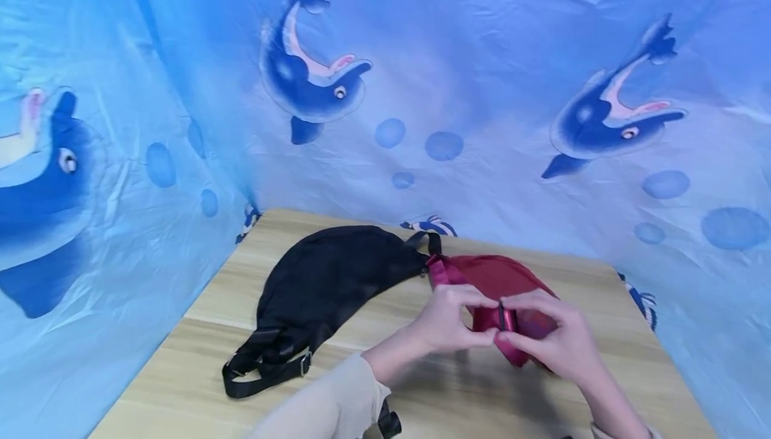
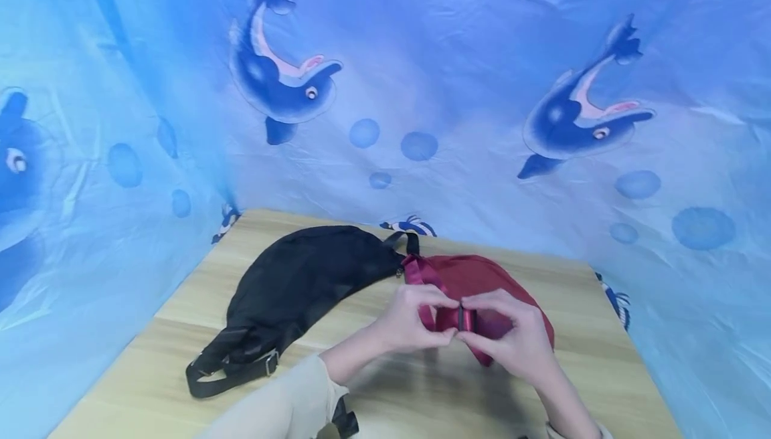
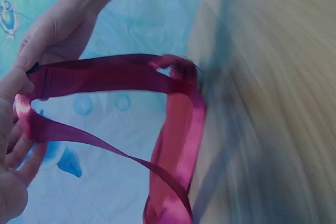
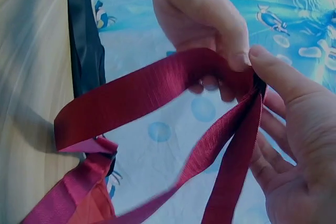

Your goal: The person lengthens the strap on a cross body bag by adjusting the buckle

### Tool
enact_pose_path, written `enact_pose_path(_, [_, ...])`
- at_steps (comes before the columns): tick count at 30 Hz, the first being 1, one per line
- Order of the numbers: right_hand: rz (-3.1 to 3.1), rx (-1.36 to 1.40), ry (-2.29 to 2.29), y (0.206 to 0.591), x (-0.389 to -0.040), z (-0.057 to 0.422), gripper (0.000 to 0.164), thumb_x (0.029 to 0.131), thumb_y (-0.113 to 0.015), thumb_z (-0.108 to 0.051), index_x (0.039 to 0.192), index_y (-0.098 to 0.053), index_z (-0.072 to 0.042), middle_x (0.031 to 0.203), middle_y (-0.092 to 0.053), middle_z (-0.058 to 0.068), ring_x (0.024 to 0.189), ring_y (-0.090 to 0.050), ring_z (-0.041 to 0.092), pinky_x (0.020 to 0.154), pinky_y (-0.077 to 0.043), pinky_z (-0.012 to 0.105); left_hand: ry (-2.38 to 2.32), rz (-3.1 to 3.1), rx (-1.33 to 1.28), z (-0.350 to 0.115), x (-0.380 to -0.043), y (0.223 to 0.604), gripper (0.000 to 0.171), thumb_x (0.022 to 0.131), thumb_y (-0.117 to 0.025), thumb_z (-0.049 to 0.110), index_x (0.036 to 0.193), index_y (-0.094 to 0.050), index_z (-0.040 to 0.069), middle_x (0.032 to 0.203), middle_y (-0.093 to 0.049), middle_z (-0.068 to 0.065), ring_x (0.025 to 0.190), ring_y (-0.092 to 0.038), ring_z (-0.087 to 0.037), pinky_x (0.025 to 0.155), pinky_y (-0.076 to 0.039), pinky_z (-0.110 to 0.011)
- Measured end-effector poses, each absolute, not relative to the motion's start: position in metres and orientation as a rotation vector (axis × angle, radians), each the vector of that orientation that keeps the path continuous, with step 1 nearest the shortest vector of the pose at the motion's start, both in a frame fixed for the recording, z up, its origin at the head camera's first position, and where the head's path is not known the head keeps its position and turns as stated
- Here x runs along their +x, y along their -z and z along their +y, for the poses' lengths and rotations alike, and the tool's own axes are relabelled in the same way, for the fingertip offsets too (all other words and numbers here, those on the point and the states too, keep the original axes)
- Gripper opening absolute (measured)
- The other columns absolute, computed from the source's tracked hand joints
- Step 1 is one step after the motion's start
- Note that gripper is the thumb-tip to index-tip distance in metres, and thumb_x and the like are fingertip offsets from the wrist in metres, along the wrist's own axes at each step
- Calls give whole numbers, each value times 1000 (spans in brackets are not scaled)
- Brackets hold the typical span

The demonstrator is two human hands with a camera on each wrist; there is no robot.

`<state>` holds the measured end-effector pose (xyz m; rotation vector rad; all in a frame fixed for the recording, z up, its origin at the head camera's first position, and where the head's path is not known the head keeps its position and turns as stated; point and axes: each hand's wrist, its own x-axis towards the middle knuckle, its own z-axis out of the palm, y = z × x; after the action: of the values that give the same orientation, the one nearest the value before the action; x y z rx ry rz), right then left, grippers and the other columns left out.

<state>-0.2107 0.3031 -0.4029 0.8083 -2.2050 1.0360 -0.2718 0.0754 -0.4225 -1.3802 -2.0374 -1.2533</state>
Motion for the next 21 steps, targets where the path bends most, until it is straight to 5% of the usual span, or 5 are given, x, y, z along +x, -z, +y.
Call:
enact_pose_path(5, [-2280, 756, -1238, 394, -208, 296, 53, 68, -95, 11, 115, -79, -7, 112, -77, 9, 90, -76, 6, 78, -63, 20, 1527, -2078, -1344, 70, -276, 419, 36, 81, -89, 13, 116, -82, 8, 102, -82, -5, 87, -70, -3, 69, -58, -12])
enact_pose_path(10, [-2348, 740, -1481, 386, -209, 293, 46, 77, -87, 15, 118, -76, -2, 116, -76, 11, 102, -78, 11, 86, -65, 28, 1716, -2126, -1281, 60, -278, 418, 38, 83, -89, 10, 120, -82, 8, 103, -82, -8, 81, -64, 2, 57, -59, -20])
enact_pose_path(17, [-2407, 797, -1413, 385, -213, 294, 45, 72, -93, 9, 110, -78, -11, 112, -74, 5, 104, -75, 11, 82, -66, 30, 1728, -2169, -1334, 58, -277, 417, 54, 75, -99, 14, 126, -80, 9, 112, -83, -6, 98, -72, -4, 72, -63, -25])
enact_pose_path(21, [-2420, 796, -1321, 385, -218, 292, 47, 69, -94, 8, 104, -74, -15, 109, -70, 0, 95, -72, 12, 82, -65, 24, 1802, -2170, -1346, 61, -277, 417, 51, 77, -97, 12, 124, -80, 8, 114, -82, -8, 91, -73, -1, 59, -61, -24])
